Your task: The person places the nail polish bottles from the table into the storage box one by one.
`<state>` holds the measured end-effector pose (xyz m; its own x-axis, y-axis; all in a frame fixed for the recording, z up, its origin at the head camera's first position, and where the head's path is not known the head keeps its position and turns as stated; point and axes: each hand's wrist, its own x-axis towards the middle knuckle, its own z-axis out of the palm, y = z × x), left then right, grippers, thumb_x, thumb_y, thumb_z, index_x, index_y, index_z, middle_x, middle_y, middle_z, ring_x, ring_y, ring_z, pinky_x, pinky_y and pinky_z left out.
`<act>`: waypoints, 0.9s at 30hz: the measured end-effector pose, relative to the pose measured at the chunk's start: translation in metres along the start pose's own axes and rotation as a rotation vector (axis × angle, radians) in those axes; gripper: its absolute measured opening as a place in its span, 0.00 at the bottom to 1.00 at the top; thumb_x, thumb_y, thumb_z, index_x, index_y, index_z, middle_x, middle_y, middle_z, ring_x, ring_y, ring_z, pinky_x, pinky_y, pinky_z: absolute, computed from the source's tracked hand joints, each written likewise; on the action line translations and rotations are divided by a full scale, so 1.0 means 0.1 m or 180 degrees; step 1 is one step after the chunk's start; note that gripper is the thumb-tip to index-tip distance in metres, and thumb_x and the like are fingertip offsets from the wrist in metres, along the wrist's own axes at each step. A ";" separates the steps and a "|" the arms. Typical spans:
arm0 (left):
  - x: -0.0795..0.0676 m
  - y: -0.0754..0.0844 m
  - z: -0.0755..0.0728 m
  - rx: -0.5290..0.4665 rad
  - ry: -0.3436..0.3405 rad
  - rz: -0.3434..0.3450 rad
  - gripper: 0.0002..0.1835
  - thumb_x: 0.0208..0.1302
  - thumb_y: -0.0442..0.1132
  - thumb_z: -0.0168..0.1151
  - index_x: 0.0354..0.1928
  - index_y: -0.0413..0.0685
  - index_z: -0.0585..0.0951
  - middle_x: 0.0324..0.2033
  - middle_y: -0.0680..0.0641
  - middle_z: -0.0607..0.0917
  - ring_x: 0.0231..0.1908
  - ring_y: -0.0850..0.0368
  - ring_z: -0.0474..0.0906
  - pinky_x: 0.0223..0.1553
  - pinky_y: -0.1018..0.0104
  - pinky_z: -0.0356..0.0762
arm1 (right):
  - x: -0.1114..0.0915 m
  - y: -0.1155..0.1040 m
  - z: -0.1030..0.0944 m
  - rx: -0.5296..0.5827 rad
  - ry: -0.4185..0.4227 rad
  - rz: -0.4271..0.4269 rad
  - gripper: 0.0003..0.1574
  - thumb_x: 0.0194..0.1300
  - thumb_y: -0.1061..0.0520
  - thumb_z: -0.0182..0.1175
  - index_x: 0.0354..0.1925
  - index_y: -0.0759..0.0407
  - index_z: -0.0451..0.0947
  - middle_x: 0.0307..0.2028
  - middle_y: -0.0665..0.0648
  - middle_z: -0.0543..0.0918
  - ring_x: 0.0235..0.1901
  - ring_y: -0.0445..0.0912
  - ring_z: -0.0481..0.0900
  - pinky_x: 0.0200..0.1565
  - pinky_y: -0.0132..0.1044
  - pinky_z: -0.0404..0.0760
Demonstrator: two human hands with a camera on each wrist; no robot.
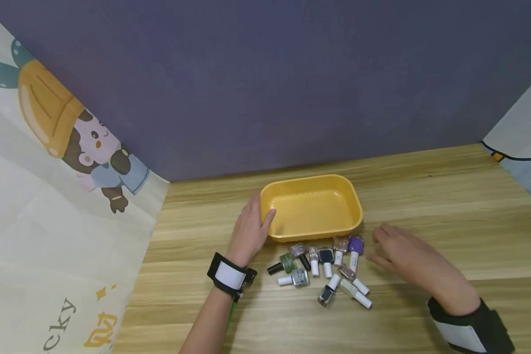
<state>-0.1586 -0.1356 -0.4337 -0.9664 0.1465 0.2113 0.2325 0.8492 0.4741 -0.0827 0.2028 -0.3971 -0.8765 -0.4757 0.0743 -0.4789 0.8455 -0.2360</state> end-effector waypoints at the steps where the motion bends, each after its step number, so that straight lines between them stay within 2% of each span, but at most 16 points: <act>1: 0.00 -0.01 0.01 -0.0001 -0.0004 0.0004 0.37 0.66 0.60 0.40 0.71 0.48 0.50 0.67 0.43 0.60 0.65 0.48 0.59 0.63 0.58 0.54 | 0.00 0.00 0.02 0.0018 -0.0034 -0.0010 0.21 0.57 0.42 0.59 0.36 0.58 0.71 0.32 0.50 0.71 0.32 0.45 0.72 0.34 0.41 0.75; 7: -0.01 -0.04 0.07 -0.0101 -0.0133 -0.0064 0.37 0.66 0.54 0.45 0.71 0.45 0.49 0.67 0.41 0.60 0.65 0.48 0.58 0.63 0.60 0.54 | 0.01 -0.01 0.12 0.0127 -0.0212 -0.0085 0.19 0.54 0.46 0.62 0.37 0.58 0.71 0.34 0.52 0.73 0.35 0.48 0.75 0.36 0.44 0.76; 12: -0.02 -0.03 0.08 -0.0218 -0.0161 -0.0089 0.34 0.67 0.46 0.44 0.71 0.43 0.48 0.67 0.39 0.59 0.65 0.50 0.57 0.63 0.62 0.53 | 0.03 0.01 0.18 0.0150 -0.0170 -0.0239 0.27 0.53 0.49 0.63 0.48 0.62 0.71 0.43 0.63 0.76 0.42 0.57 0.76 0.41 0.50 0.76; 14: -0.01 -0.04 0.08 -0.0231 -0.0133 -0.0059 0.34 0.66 0.43 0.44 0.71 0.42 0.48 0.67 0.39 0.59 0.65 0.50 0.57 0.63 0.61 0.54 | 0.05 0.02 0.20 0.0178 -0.0100 -0.0320 0.29 0.52 0.53 0.64 0.51 0.61 0.70 0.47 0.64 0.75 0.44 0.58 0.76 0.42 0.50 0.76; 18: 0.01 -0.03 0.07 -0.0222 -0.0108 -0.0053 0.33 0.66 0.40 0.43 0.71 0.44 0.48 0.67 0.40 0.60 0.65 0.52 0.58 0.61 0.61 0.58 | 0.09 0.02 0.24 0.0220 0.0071 -0.0497 0.28 0.47 0.62 0.65 0.50 0.56 0.72 0.43 0.55 0.76 0.39 0.50 0.77 0.38 0.42 0.78; 22: 0.03 -0.03 0.07 -0.0179 -0.0117 -0.0005 0.33 0.66 0.40 0.42 0.71 0.44 0.48 0.68 0.43 0.59 0.65 0.55 0.57 0.61 0.62 0.57 | 0.14 0.01 0.27 0.0264 0.0164 -0.0651 0.23 0.46 0.64 0.64 0.44 0.50 0.76 0.38 0.48 0.76 0.35 0.41 0.75 0.35 0.35 0.76; 27: 0.02 -0.04 0.10 -0.0102 -0.0153 0.0055 0.33 0.66 0.40 0.42 0.70 0.40 0.49 0.68 0.41 0.57 0.66 0.54 0.55 0.62 0.63 0.54 | 0.18 -0.01 0.33 0.0403 -0.0033 -0.0747 0.19 0.47 0.66 0.59 0.37 0.46 0.77 0.29 0.42 0.75 0.27 0.34 0.69 0.27 0.30 0.71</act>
<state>-0.1625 -0.1334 -0.4441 -0.9661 0.1859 0.1789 0.2519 0.8297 0.4981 -0.0960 0.1857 -0.4277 -0.7413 -0.6581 0.1316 -0.6584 0.6750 -0.3330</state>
